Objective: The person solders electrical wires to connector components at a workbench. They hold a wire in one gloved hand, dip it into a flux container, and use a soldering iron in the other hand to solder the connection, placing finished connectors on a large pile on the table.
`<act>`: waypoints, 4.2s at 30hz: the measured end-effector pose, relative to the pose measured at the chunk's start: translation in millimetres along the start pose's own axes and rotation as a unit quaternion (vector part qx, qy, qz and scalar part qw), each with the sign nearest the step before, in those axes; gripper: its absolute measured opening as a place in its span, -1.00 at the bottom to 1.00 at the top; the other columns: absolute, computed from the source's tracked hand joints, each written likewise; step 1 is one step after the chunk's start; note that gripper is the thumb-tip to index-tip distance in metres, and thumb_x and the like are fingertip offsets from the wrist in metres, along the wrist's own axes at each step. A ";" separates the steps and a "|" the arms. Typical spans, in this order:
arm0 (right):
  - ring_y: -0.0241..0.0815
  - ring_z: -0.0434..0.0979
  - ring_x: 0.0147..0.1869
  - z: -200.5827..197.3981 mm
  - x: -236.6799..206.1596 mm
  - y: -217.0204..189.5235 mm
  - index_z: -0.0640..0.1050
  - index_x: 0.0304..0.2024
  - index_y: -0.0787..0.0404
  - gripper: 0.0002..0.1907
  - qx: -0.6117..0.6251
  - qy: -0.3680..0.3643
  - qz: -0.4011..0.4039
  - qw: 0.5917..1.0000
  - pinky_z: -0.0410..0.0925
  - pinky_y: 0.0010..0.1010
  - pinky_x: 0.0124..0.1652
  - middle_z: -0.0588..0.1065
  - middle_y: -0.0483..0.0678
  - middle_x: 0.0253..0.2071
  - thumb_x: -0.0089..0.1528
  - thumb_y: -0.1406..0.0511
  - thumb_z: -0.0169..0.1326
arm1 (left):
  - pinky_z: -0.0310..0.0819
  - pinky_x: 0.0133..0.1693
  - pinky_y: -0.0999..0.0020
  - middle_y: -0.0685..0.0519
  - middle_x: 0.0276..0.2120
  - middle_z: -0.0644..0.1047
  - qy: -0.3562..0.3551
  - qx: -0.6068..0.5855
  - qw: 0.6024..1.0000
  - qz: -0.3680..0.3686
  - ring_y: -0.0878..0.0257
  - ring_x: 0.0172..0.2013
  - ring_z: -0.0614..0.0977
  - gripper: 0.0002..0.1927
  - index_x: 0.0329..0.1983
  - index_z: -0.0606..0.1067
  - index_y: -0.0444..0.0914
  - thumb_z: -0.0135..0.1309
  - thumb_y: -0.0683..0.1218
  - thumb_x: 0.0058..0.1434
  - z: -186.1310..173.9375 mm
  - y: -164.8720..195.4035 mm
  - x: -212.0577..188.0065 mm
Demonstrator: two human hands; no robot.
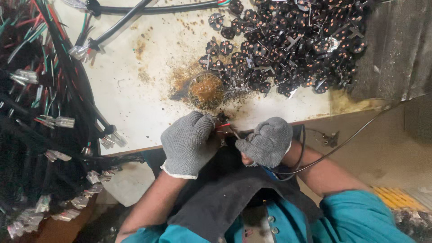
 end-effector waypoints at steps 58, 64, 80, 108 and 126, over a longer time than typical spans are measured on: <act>0.01 0.64 -0.15 -103.9 37.2 -139.2 0.67 -0.17 0.16 -0.85 -0.036 0.401 0.027 0.915 0.46 -0.25 -0.10 0.61 0.02 -0.26 0.18 0.34 0.25 | 0.42 -0.45 0.10 0.04 -0.45 0.49 -0.009 0.009 1.000 0.001 0.01 -0.45 0.58 -0.81 -0.33 0.53 -0.06 0.26 -0.01 -0.01 3.8 -6.3 -4.4; -0.07 0.61 -0.33 -109.5 37.0 -133.8 0.67 -0.31 0.21 -0.86 0.009 0.404 -0.008 0.915 0.42 -0.31 -0.25 0.58 0.01 -0.42 0.13 0.30 0.34 | 0.42 -0.45 0.08 0.02 -0.47 0.49 -0.028 0.028 0.999 -0.008 -0.01 -0.45 0.59 -0.81 -0.38 0.52 -0.07 0.28 0.01 -0.01 -1.0 1.0 2.9; -0.15 0.66 -0.29 -104.4 26.7 -131.1 0.67 -0.29 0.19 -0.76 0.100 0.370 -0.026 0.923 0.45 -0.37 -0.25 0.61 -0.04 -0.37 0.10 0.21 0.39 | 0.47 -0.34 0.12 -0.11 -0.47 0.57 -0.174 -0.243 0.942 -0.152 -0.08 -0.39 0.65 -0.84 -0.24 0.52 -0.23 0.11 -0.04 0.28 -11.0 -2.7 -11.3; -0.16 0.58 -0.33 -93.5 21.5 -121.5 0.64 -0.28 0.19 -0.93 0.076 0.486 0.021 0.870 0.43 -0.39 -0.28 0.55 -0.08 -0.39 0.24 0.34 0.30 | 0.37 -0.31 0.16 0.03 -0.46 0.45 0.166 -0.037 0.985 -0.032 0.03 -0.38 0.51 -0.72 -0.35 0.46 -0.17 0.42 -0.15 0.20 -23.4 -18.2 -17.0; -0.13 0.66 -0.27 -96.9 31.3 -119.2 0.63 -0.31 0.15 -0.91 -0.061 0.481 -0.047 0.874 0.48 -0.35 -0.21 0.62 -0.09 -0.35 0.22 0.40 0.32 | 0.43 -0.26 0.22 -0.02 -0.41 0.49 0.133 -0.105 0.982 -0.087 0.05 -0.35 0.56 -0.87 -0.35 0.55 -0.23 0.32 -0.19 0.14 -27.0 -25.0 20.3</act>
Point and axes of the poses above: each hand's wrist, its own x-axis towards the middle knuckle, its own z-axis out of the palm, y = z × x, the point moved 2 cm from there along x, towards the middle knuckle
